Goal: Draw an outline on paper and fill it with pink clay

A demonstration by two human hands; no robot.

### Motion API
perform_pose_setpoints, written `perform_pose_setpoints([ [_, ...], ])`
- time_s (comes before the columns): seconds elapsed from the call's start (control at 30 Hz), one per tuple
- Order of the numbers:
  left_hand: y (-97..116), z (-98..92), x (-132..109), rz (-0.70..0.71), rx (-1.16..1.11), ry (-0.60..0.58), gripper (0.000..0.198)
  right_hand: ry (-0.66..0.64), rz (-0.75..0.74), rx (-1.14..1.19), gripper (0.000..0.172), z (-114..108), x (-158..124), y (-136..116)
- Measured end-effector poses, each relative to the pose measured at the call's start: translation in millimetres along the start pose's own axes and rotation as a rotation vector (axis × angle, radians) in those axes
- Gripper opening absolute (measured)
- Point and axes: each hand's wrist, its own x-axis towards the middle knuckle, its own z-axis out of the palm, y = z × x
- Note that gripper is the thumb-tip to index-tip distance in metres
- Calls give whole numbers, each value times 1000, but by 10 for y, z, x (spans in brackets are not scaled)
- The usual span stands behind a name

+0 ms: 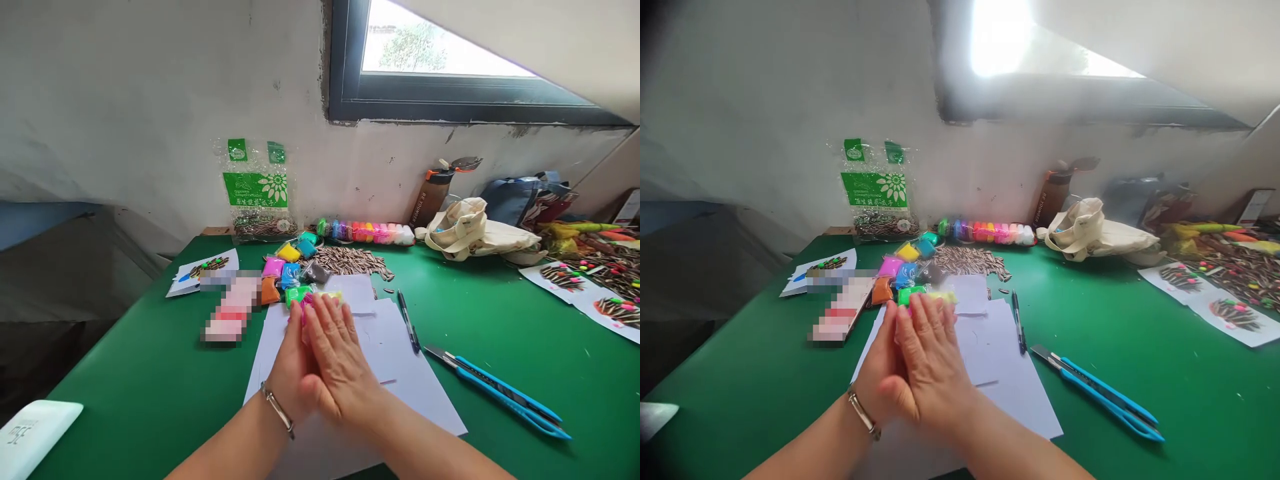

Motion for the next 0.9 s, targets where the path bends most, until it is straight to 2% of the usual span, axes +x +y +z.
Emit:
perform_pose_setpoints([
  [0.07,-28,-6,2,7,24,-31,64,9,34,-6,65,-2,16,36],
  [0.13,-56,-15,-6,-55,89,-95,65,57,250,-57,59,-3,32,138],
  [0.2,-66,-26,-11,-111,130,-112,66,83,343,-88,59,-2,34,202],
  [0.27,-58,-34,-5,-105,125,-68,65,75,245,-56,60,-4,23,165],
  [0.33,-49,-31,4,-56,117,-14,65,2,57,33,67,-16,15,80],
  [0.37,-48,-24,4,-42,128,-4,64,-49,41,58,70,-24,17,55],
  [0.4,-52,-14,0,-44,151,-9,63,-39,52,66,67,-34,23,58],
  [0.47,-71,4,-17,-85,226,-42,52,59,240,37,58,-52,40,155],
  [0.53,-88,5,-32,-110,307,-33,36,98,430,5,54,-68,50,324],
  [0.63,-56,-49,-20,-103,392,98,24,118,492,10,48,-105,47,507],
  [0.77,113,-156,34,-37,487,303,20,172,443,331,38,-216,58,466],
  [0.9,234,-218,56,-38,548,276,23,38,406,681,30,-326,99,326],
])
